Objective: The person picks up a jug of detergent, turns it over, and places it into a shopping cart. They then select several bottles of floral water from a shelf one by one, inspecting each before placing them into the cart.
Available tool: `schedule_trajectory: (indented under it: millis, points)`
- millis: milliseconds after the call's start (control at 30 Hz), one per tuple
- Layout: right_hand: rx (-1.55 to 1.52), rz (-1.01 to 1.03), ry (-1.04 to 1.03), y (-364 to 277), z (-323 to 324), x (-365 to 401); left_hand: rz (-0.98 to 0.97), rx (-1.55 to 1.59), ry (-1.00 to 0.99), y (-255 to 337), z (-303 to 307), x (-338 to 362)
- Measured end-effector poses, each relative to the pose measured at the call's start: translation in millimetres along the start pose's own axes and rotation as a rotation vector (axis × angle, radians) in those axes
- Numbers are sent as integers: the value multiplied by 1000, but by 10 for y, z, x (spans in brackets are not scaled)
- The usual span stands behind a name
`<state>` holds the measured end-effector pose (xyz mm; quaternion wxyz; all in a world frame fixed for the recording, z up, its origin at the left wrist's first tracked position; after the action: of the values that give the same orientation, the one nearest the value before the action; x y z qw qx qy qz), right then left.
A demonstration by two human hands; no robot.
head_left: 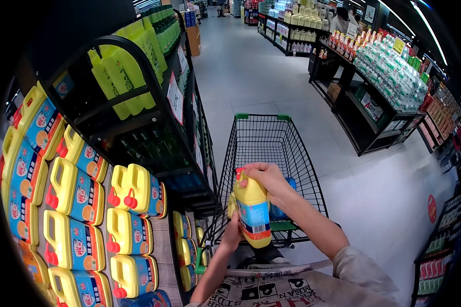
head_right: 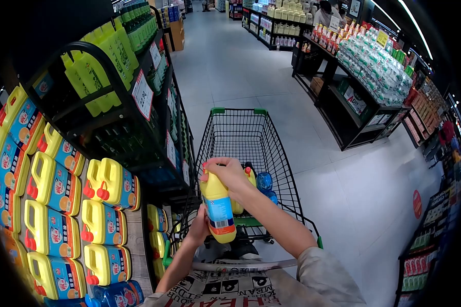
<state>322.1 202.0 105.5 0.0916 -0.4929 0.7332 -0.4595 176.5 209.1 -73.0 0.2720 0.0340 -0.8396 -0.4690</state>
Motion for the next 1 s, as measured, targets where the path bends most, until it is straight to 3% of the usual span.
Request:
schedule_trajectory:
  millis: [100, 133, 167, 233, 300, 367, 433, 500, 567, 633, 700, 733, 767, 833, 867, 1000]
  points:
    - [64, -21, 24, -15, 35, -190, 111, -100, 87, 198, -147, 174]
    - [97, 0, 127, -42, 124, -280, 172, -75, 127, 60, -69, 111]
    - [128, 17, 227, -48, 209, -371, 177, -75, 134, 17, -38, 125]
    - [122, -18, 207, -31, 390, -635, 180, -220, 135, -36, -45, 95]
    - [199, -125, 251, 186, 731, -1065, 187, -122, 184, -129, -16, 90]
    - [152, -136, 279, 345, 1016, -1407, 15, -319, 189, -122, -25, 74]
    - [99, -144, 302, 517, 1248, -1703, 24, -451, 228, -84, -71, 122]
    - [252, -120, 399, 694, 1576, -1944, -154, -981, 263, 33, -175, 174]
    - [366, -139, 465, 1000, 1976, -2227, -192, -1094, 297, 31, -233, 219]
    - [600, -109, 599, 1039, 2085, -2211, -371, -1507, 288, 101, -362, 251]
    - [488, -42, 517, 1427, 2469, -2449, -356, -1541, 305, 70, -359, 222]
    - [472, 59, 557, 1880, 3017, -2737, -343, -1552, 295, 95, -371, 223]
    - [432, 56, 500, 1821, 2906, -2576, -332, -1563, 285, 110, -369, 224]
    - [369, 152, 580, 2124, 3197, -2622, -338, -1595, 281, 108, -348, 197]
    - [260, 97, 562, 2253, 3291, -2592, -349, -1603, 286, 114, -341, 181]
    - [429, 54, 697, 2299, 3086, -2345, -362, -1623, 294, 197, -322, 155]
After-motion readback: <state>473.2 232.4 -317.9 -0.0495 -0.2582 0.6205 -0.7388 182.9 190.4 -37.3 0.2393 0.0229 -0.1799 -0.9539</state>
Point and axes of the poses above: each hand's wrist, its own x-axis away from the middle knuckle, its own z-axis out of the back of the hand, y = z × x, the point moved 6 cm from there along -x, towards the middle knuckle, and after that the axes turned 12 degrees about -x, right-handed, at the moved point
